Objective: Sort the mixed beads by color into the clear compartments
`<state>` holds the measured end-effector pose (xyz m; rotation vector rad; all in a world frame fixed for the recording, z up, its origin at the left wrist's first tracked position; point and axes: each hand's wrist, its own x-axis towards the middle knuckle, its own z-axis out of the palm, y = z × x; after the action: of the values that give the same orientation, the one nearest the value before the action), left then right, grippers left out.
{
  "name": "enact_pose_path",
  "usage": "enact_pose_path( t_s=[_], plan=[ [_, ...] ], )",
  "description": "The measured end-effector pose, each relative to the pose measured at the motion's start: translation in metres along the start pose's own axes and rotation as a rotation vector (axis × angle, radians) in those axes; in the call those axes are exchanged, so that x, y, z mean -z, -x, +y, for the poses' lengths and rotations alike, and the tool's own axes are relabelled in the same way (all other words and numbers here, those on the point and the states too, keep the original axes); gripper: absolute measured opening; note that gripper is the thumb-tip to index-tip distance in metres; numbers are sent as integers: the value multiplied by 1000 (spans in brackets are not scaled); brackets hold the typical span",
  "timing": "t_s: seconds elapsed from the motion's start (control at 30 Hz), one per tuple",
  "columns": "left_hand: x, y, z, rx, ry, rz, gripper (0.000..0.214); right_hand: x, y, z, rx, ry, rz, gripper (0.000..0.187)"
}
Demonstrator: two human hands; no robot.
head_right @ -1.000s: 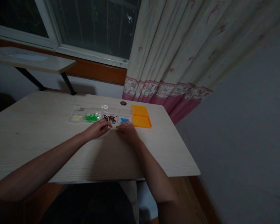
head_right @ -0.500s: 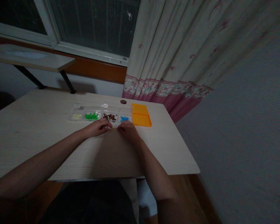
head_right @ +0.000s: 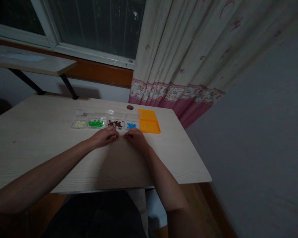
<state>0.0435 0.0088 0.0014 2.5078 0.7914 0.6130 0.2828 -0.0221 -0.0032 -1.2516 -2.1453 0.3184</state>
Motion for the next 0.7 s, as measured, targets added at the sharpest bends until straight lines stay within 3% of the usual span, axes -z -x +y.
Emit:
enact_pose_path(
  t_s=[0.3,0.57,0.7],
  plan=[
    [-2,-2,-1,4,-19,37,15,9,-2,7,8,84,100,15],
    [-2,-1,-4,31,51,121,18,27,2,31,-361,273,453,29],
    [-2,-2,-4,38,84,138,20,28,4,41,-443,288,544,37]
  ],
)
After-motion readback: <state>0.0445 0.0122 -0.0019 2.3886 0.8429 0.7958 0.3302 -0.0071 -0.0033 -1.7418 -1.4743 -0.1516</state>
